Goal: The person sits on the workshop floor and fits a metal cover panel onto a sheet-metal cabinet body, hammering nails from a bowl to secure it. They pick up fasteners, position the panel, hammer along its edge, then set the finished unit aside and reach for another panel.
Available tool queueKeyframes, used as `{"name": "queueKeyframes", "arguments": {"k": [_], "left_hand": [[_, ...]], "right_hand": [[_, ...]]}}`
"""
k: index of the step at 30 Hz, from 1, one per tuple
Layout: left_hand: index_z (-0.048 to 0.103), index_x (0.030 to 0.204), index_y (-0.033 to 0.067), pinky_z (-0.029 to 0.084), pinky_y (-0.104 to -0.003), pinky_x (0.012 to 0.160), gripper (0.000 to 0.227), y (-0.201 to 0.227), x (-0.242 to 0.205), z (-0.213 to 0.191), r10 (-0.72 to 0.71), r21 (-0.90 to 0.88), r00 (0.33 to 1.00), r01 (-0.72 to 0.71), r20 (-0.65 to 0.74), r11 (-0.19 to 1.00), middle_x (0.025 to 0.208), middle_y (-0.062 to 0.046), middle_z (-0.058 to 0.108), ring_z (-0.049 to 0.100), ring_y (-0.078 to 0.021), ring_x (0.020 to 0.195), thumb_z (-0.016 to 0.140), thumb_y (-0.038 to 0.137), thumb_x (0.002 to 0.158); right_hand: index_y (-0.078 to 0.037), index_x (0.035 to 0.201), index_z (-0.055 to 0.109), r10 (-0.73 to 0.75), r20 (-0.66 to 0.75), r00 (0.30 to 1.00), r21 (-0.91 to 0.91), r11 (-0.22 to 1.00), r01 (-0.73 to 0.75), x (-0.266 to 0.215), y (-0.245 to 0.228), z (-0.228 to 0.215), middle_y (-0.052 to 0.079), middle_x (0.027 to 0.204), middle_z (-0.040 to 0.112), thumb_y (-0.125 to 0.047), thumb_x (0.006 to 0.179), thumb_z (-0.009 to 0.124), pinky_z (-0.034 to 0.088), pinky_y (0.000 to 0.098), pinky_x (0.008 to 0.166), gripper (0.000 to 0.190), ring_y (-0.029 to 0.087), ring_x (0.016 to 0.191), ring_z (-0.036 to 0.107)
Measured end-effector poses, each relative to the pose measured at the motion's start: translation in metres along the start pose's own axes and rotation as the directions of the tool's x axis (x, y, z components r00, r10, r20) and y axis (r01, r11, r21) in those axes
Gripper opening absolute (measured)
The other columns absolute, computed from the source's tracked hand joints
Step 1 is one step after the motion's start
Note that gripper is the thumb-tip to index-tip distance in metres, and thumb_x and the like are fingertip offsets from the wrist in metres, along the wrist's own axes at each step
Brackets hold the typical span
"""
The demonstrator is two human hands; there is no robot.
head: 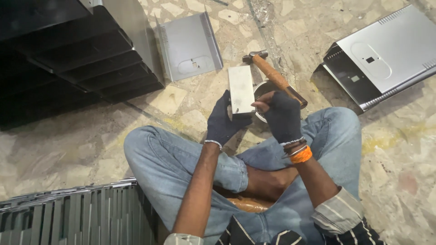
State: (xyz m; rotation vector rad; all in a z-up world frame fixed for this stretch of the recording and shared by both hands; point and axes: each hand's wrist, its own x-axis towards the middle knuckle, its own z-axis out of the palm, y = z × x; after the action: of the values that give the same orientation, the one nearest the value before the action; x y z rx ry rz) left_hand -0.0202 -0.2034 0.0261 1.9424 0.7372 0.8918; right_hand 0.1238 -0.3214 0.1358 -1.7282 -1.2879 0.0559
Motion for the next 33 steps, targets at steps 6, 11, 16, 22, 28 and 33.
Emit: {"name": "queueKeyframes", "arguments": {"k": [6, 11, 16, 22, 28, 33], "left_hand": [[0.042, 0.152, 0.0022, 0.055, -0.038, 0.102, 0.108, 0.008, 0.001, -0.003, -0.005, -0.035, 1.0, 0.006, 0.014, 0.999, 0.136, -0.017, 0.064, 0.065, -0.0285, 0.125, 0.097, 0.033, 0.065], [0.049, 0.148, 0.0047, 0.057, -0.038, 0.099, 0.097, 0.028, 0.006, -0.013, -0.038, -0.029, 0.997, 0.04, 0.069, 0.999, 0.132, -0.016, 0.068, 0.068, -0.0286, 0.122, 0.096, 0.033, 0.068], [0.048, 0.146, 0.0039, 0.056, -0.039, 0.098, 0.098, 0.022, 0.005, -0.01, -0.008, 0.02, 0.999, 0.007, 0.04, 1.0, 0.129, -0.017, 0.066, 0.067, -0.0299, 0.119, 0.097, 0.034, 0.066], [0.047, 0.146, 0.0032, 0.055, -0.039, 0.1, 0.1, 0.02, 0.006, -0.012, -0.006, -0.038, 1.0, 0.007, 0.028, 0.999, 0.131, -0.017, 0.066, 0.066, -0.0303, 0.121, 0.097, 0.035, 0.064], [0.046, 0.147, 0.004, 0.055, -0.038, 0.101, 0.102, 0.012, 0.004, -0.006, 0.012, -0.002, 0.999, -0.012, 0.034, 1.0, 0.131, -0.017, 0.066, 0.066, -0.03, 0.122, 0.099, 0.033, 0.065], [0.042, 0.153, 0.0042, 0.055, -0.037, 0.103, 0.109, 0.007, 0.004, -0.003, -0.051, -0.102, 0.997, 0.057, 0.06, 0.993, 0.137, -0.015, 0.064, 0.065, -0.0269, 0.126, 0.099, 0.03, 0.064]], "right_hand": [[-0.006, 0.097, 0.078, -0.06, 0.0, 0.998, 0.01, 0.998, 0.06, 0.0, 0.02, 0.009, 0.011, 0.087, 0.071, -0.005, 0.089, 0.074, 0.051, 0.037, 0.076, 0.009, 0.027, 0.084, 0.069], [-0.006, 0.097, 0.076, -0.081, 0.034, 0.996, 0.037, 0.996, 0.08, 0.014, 0.015, 0.015, 0.011, 0.091, 0.069, -0.003, 0.086, 0.07, 0.053, 0.0379, 0.078, 0.012, 0.028, 0.087, 0.068], [-0.008, 0.103, 0.077, -0.098, 0.135, 0.986, -0.107, 0.988, 0.113, 0.033, 0.025, 0.033, 0.012, 0.09, 0.066, -0.005, 0.086, 0.071, 0.051, 0.0436, 0.079, 0.019, 0.032, 0.09, 0.066], [-0.007, 0.118, 0.068, -0.173, 0.143, 0.974, -0.163, 0.967, 0.196, 0.033, 0.022, 0.043, 0.012, 0.104, 0.066, -0.005, 0.088, 0.069, 0.051, 0.0444, 0.089, 0.029, 0.033, 0.102, 0.064], [-0.005, 0.119, 0.068, -0.197, 0.128, 0.972, -0.137, 0.967, 0.214, 0.03, 0.022, 0.035, 0.013, 0.109, 0.068, -0.007, 0.089, 0.071, 0.051, 0.0443, 0.088, 0.03, 0.034, 0.103, 0.064], [-0.004, 0.118, 0.069, -0.185, 0.126, 0.975, -0.101, 0.975, 0.198, 0.027, 0.026, 0.032, 0.013, 0.105, 0.07, -0.003, 0.083, 0.074, 0.051, 0.0436, 0.086, 0.036, 0.033, 0.098, 0.065]]}}
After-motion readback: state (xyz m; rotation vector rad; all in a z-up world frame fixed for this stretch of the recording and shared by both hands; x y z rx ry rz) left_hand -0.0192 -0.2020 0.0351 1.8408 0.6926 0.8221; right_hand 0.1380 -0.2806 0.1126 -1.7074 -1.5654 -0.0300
